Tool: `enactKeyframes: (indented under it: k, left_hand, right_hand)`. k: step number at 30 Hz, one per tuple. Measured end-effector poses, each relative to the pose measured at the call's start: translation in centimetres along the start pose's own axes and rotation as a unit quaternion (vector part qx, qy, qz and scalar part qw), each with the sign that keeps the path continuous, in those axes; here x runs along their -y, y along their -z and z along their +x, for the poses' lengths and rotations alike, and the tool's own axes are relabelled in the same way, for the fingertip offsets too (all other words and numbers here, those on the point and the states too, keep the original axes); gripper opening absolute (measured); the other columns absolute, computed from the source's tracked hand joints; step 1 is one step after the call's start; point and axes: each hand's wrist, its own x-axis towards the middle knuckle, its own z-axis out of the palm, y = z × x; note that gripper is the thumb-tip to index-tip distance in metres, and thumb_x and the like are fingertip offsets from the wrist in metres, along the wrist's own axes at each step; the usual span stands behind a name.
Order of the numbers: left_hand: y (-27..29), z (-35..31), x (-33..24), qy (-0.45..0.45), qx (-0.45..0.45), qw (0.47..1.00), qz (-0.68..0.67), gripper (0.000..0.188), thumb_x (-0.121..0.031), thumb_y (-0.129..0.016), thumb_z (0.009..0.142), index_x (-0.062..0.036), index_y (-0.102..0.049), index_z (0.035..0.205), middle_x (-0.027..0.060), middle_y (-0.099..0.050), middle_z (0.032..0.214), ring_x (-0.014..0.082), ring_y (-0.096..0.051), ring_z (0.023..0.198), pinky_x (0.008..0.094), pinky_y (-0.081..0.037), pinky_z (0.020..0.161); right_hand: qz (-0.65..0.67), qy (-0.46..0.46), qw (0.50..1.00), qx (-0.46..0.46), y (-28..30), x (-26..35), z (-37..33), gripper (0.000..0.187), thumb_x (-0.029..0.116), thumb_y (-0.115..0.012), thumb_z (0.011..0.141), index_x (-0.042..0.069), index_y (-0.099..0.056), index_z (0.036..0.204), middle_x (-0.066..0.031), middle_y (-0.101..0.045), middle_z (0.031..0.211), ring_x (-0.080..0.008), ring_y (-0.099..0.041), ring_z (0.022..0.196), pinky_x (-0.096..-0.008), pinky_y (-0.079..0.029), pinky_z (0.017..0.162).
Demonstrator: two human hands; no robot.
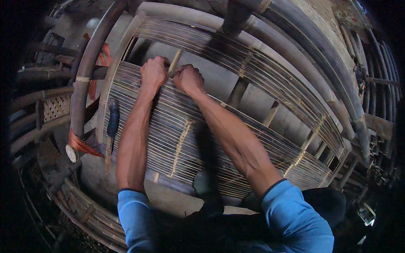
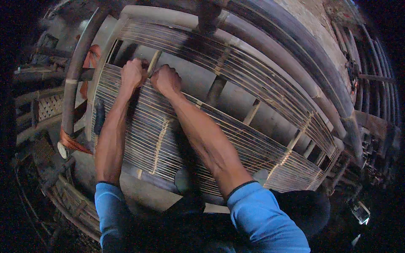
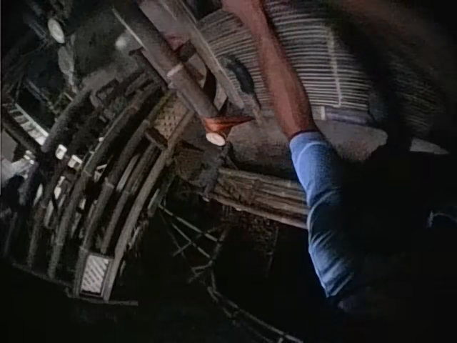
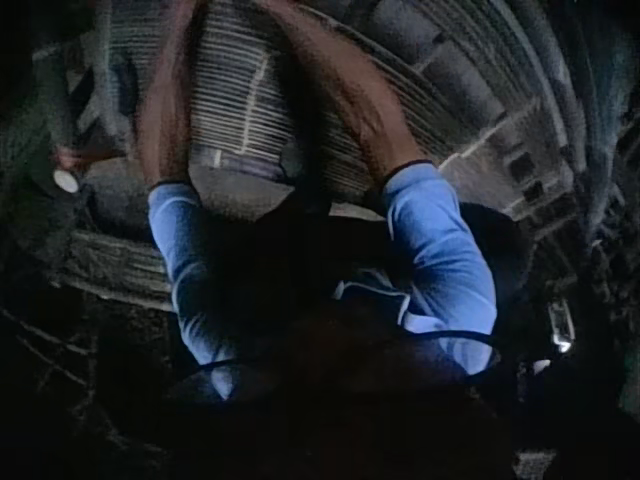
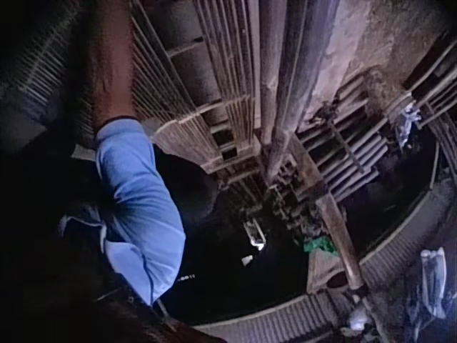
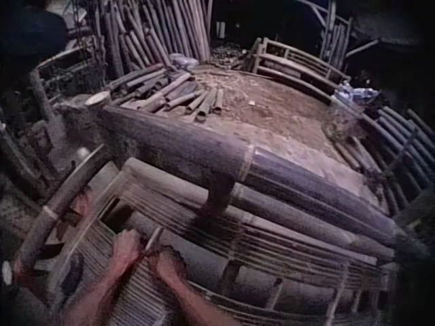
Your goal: The person weaves thin bamboo strips into a screen by hand, threading a long piece of cord around horizontal bamboo poles and through the vertical strips to secure them.
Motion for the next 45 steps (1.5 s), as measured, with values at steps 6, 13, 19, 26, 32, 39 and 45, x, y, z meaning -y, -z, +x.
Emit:
enactKeyframes:
  k: [6, 13, 19, 26, 32, 39, 45]
  left_hand:
    - [5.0, -0.1, 0.6, 0.054, 0.015, 0.995, 0.083, 0.037, -0.012, -0.056, 0.091, -0.0041, -0.061, 0.127, 0.0241, -0.069, 0.110, 0.0339, -0.072, 0.088, 0.0439, -0.058, 0.066]
    - [6.3, -4.6, -3.2, 0.096, 0.187, 0.742, -0.636, 0.082, 0.009, -0.066, 0.080, -0.0054, -0.035, 0.155, 0.0164, -0.071, 0.112, 0.0152, -0.067, 0.070, 0.0239, -0.047, 0.051]
    - [9.1, -11.0, 1.9, -0.020, -0.072, 0.984, -0.163, 0.033, -0.024, -0.084, 0.080, -0.0028, -0.073, 0.103, 0.0128, -0.057, 0.077, 0.0241, -0.060, 0.073, 0.0363, -0.048, 0.070]
    - [14.5, -33.6, 19.0, 0.317, -0.094, 0.931, -0.157, 0.043, -0.034, -0.063, 0.100, 0.0074, -0.066, 0.089, 0.0087, -0.049, 0.070, 0.0178, -0.046, 0.070, 0.0368, -0.042, 0.068]
    - [18.0, -58.5, 30.0, 0.507, -0.048, 0.838, 0.196, 0.061, -0.051, -0.054, 0.099, 0.0078, -0.071, 0.098, 0.0192, -0.065, 0.074, 0.0320, -0.060, 0.063, 0.0471, -0.049, 0.070]
    - [9.0, -45.7, 21.7, 0.254, -0.123, 0.947, 0.155, 0.030, -0.024, -0.078, 0.084, -0.0037, -0.075, 0.106, 0.0205, -0.067, 0.091, 0.0397, -0.063, 0.090, 0.0487, -0.050, 0.075]
    - [2.8, -18.8, 4.3, 0.022, -0.256, 0.964, -0.068, 0.029, -0.019, -0.080, 0.084, -0.0004, -0.073, 0.105, 0.0148, -0.067, 0.096, 0.0326, -0.059, 0.096, 0.0426, -0.046, 0.087]
  right_hand:
    - [0.241, 0.106, 0.962, 0.067, 5.2, -0.4, -1.0, 0.026, 0.024, -0.066, 0.087, 0.004, -0.074, 0.104, -0.0136, -0.071, 0.085, -0.0292, -0.068, 0.080, -0.0403, -0.053, 0.078]
    - [0.173, 0.291, 0.928, 0.157, 10.1, 0.7, -2.9, 0.029, 0.027, -0.065, 0.094, 0.000, -0.072, 0.101, -0.0035, -0.068, 0.082, -0.0116, -0.058, 0.076, -0.0294, -0.047, 0.069]
    - [0.093, 0.234, 0.962, 0.108, 10.6, -1.2, -3.4, 0.033, 0.032, -0.065, 0.094, 0.000, -0.072, 0.103, -0.0085, -0.070, 0.089, -0.0153, -0.061, 0.083, -0.0334, -0.049, 0.078]
    - [0.092, 0.257, 0.961, 0.047, 8.7, -5.4, -5.0, 0.036, 0.035, -0.064, 0.090, 0.004, -0.075, 0.104, -0.0221, -0.072, 0.098, -0.0366, -0.070, 0.094, -0.0438, -0.053, 0.085]
    - [0.036, 0.105, 0.989, 0.093, 7.5, -6.0, -6.0, 0.042, 0.043, -0.064, 0.093, 0.004, -0.075, 0.106, -0.0209, -0.074, 0.092, -0.0327, -0.071, 0.089, -0.0420, -0.053, 0.083]
    - [0.020, 0.061, 0.993, 0.096, 8.6, -6.5, -6.2, 0.044, 0.046, -0.065, 0.093, 0.004, -0.076, 0.104, -0.0181, -0.073, 0.085, -0.0258, -0.069, 0.079, -0.0385, -0.052, 0.077]
    - [-0.016, 0.126, 0.987, 0.097, 8.0, -5.9, -5.9, 0.043, 0.041, -0.063, 0.094, 0.000, -0.075, 0.087, -0.0200, -0.069, 0.074, -0.0296, -0.062, 0.065, -0.0423, -0.050, 0.069]
